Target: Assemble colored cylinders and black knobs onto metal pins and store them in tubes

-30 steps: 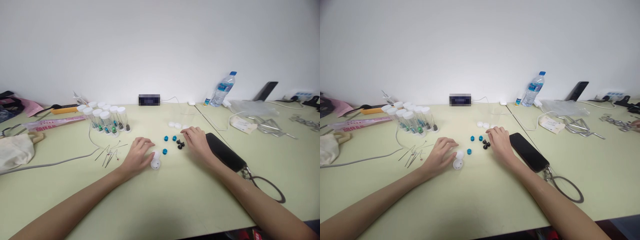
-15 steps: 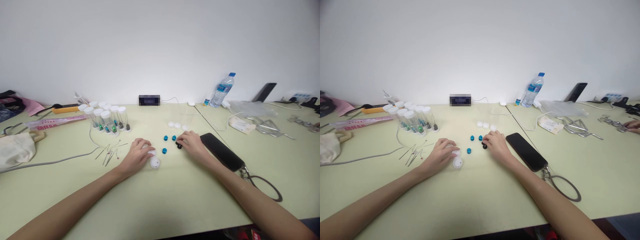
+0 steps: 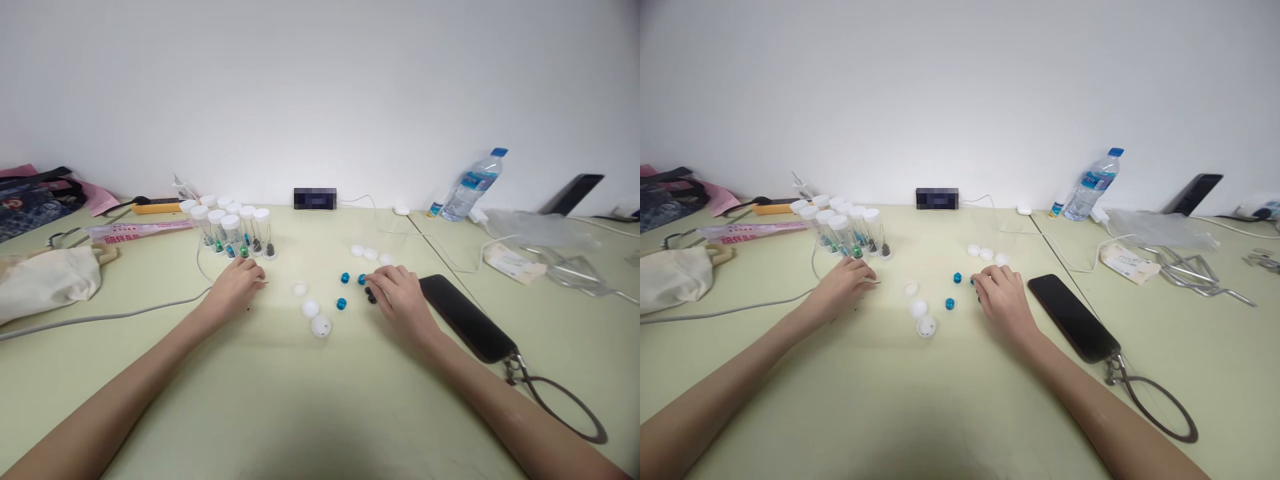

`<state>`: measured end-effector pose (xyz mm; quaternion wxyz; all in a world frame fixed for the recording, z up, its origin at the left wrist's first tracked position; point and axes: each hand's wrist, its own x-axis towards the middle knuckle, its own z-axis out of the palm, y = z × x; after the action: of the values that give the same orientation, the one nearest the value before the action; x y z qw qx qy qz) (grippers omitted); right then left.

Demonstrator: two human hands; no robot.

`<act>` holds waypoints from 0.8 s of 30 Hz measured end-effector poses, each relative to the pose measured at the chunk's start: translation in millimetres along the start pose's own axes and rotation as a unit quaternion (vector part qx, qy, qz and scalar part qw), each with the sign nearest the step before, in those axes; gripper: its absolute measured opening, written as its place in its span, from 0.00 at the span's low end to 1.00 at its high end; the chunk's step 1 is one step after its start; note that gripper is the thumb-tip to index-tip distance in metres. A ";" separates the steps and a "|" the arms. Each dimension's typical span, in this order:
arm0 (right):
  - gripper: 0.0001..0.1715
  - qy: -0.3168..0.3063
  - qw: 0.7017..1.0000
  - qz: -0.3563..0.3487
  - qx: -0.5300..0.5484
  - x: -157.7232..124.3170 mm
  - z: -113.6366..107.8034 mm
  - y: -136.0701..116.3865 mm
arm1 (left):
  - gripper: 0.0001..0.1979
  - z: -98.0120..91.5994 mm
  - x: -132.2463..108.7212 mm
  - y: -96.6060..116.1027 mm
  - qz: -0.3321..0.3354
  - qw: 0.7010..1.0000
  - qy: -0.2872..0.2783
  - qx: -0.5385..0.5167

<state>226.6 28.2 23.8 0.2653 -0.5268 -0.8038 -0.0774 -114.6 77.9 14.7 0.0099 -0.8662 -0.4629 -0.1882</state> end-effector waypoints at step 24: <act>0.23 -0.186 0.754 0.145 0.613 -11.4 2.7 -35.8 | 0.14 3.1 25.9 119.8 0.312 0.891 -0.096 -0.316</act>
<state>197.4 4.6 21.4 0.3843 -0.3654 -0.6267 0.5710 -4.2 30.6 39.4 -0.2506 -0.9371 -0.0834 -0.2281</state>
